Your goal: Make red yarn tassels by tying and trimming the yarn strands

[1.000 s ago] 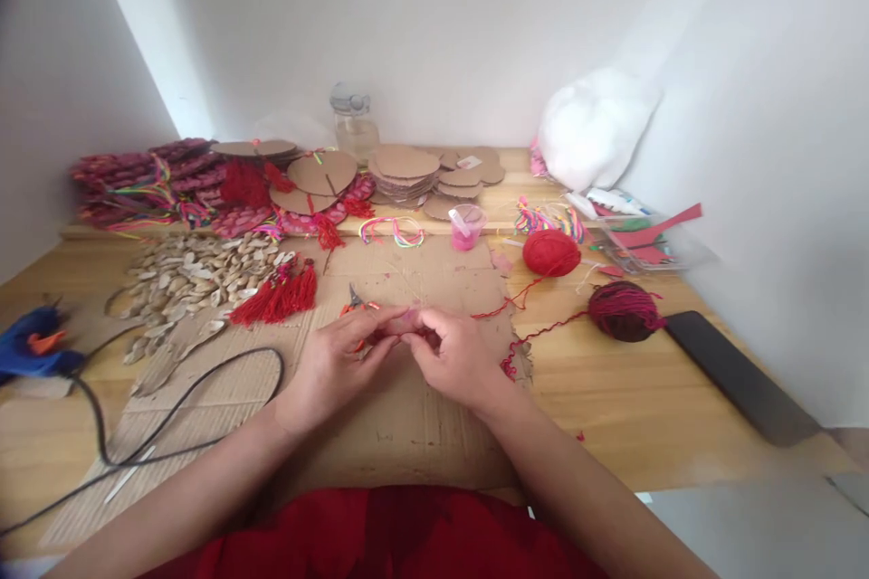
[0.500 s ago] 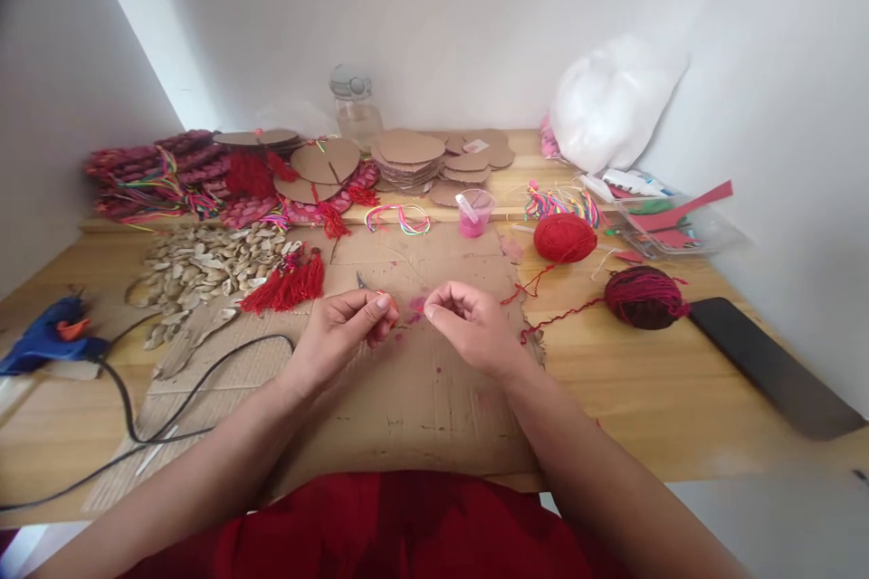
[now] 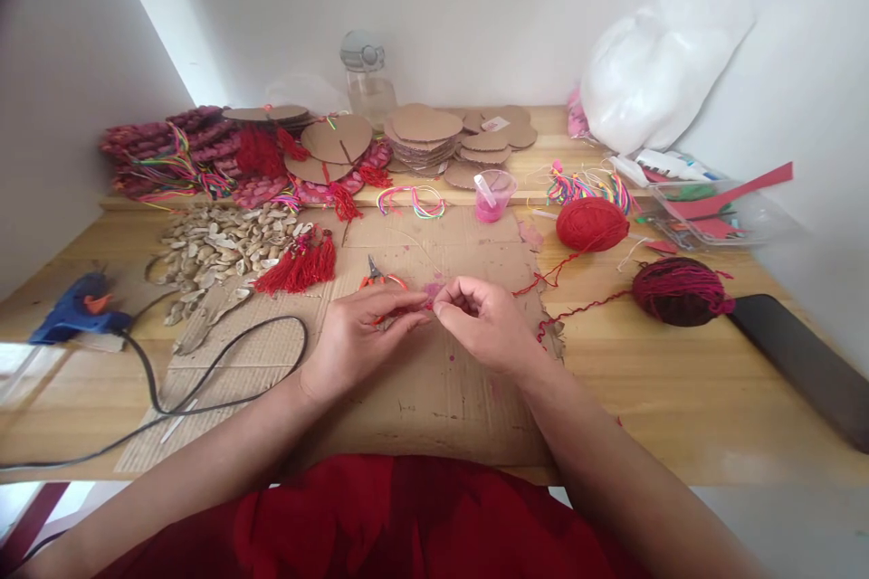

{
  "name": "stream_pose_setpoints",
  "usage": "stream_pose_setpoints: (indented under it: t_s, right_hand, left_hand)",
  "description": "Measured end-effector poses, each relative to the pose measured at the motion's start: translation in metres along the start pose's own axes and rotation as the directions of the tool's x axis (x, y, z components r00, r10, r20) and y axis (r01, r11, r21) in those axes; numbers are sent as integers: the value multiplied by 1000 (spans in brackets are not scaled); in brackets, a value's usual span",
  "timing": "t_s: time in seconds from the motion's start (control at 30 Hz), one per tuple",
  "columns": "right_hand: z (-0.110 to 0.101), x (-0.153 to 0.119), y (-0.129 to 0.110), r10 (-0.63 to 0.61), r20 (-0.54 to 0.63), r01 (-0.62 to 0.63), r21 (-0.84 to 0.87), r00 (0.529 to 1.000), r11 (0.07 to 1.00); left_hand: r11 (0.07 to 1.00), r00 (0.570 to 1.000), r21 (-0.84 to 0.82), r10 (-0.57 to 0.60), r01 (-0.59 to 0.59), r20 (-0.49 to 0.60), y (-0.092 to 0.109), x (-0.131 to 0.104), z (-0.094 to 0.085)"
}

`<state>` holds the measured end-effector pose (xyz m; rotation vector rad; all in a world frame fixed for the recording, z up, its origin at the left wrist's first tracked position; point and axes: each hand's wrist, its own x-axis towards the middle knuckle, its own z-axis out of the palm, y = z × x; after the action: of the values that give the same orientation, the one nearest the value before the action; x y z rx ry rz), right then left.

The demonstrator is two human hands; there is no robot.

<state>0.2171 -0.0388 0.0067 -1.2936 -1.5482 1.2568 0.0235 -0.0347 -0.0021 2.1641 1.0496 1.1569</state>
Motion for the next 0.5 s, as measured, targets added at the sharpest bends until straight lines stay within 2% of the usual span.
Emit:
stream_pose_setpoints:
  t_s: [0.13,0.27,0.4,0.5]
  right_hand:
    - [2,0,3,13,21,-14,17,1000,1000]
    - [4,0,3,22,28,-23,24,999,999]
    - [3,0,2,15,25,-15,-20,1000,1000]
    - [3,-1,1,6,26,-5,-50,1000,999]
  left_hand:
    - [996,998,69,56,-56,3,-2,-1,2]
    - [994,999,95,45,-44,-9,-1,-2,3]
    - [999,999,40,-32,31,28,1,-1,3]
    - [986,979,-33,-161,166,121,1,1,0]
